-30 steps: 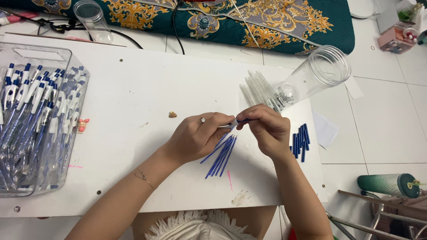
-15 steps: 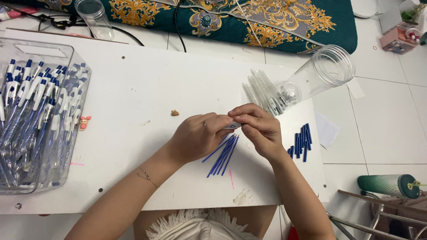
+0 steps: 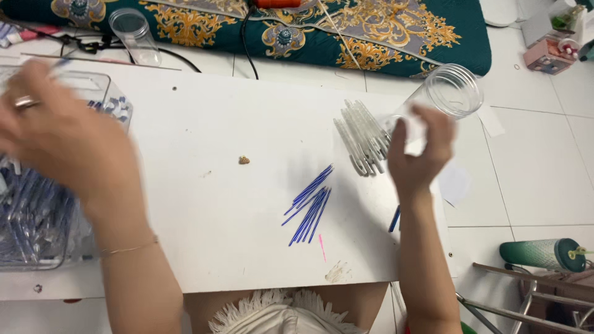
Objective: The person assembles pens by inserting ink cartridges into pen barrels and then attaching blue caps by hand.
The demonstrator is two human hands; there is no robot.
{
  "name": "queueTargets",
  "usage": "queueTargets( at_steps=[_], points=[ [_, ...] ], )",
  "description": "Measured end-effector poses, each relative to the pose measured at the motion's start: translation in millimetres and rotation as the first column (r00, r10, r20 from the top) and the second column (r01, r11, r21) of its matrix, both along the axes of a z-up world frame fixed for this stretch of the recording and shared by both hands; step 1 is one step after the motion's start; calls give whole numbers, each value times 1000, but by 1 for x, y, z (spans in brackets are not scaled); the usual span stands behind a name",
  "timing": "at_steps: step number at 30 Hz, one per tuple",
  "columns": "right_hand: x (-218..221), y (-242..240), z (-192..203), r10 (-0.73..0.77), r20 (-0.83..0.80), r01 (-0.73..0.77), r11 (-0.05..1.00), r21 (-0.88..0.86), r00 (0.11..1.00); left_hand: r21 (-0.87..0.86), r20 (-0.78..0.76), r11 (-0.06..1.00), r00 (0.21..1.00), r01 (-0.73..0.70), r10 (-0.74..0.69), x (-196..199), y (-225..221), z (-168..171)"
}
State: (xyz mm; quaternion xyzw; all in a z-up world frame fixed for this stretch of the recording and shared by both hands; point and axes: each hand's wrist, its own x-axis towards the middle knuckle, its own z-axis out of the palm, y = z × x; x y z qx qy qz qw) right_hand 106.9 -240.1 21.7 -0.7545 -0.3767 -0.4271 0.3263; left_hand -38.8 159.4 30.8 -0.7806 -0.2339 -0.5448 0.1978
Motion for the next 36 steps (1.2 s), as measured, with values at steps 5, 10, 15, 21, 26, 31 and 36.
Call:
queueTargets(
  at_steps=[5,10,15,21,26,31,36],
  points=[
    [27,-38,13,-321,-282,360,927,101,904,-246,-365,896,892,-370,268,-29,80,-75],
    [69,-61,-37,-283,-584,451,877,163,761,-439,-355,863,931,-251,90,-28,81,-78],
    [63,-44,-37,-96,-618,390,847,362,781,-350,-246,923,967,-158,72,-17,29,-27],
    [27,-15,-31,-99,-107,122,963,242,989,-278,100,719,764,637,-638,17,-67,10],
    [15,16,-42,101,243,-131,985,110,965,-40,-75,372,369,927,-927,26,-156,-18],
    [-1,24,-60,151,326,-166,986,21,933,-170,-133,315,295,934,-946,22,-193,-14],
    [-20,29,-90,146,416,-87,984,-159,898,-569,-275,297,163,767,-948,33,-195,-68]
  ],
)
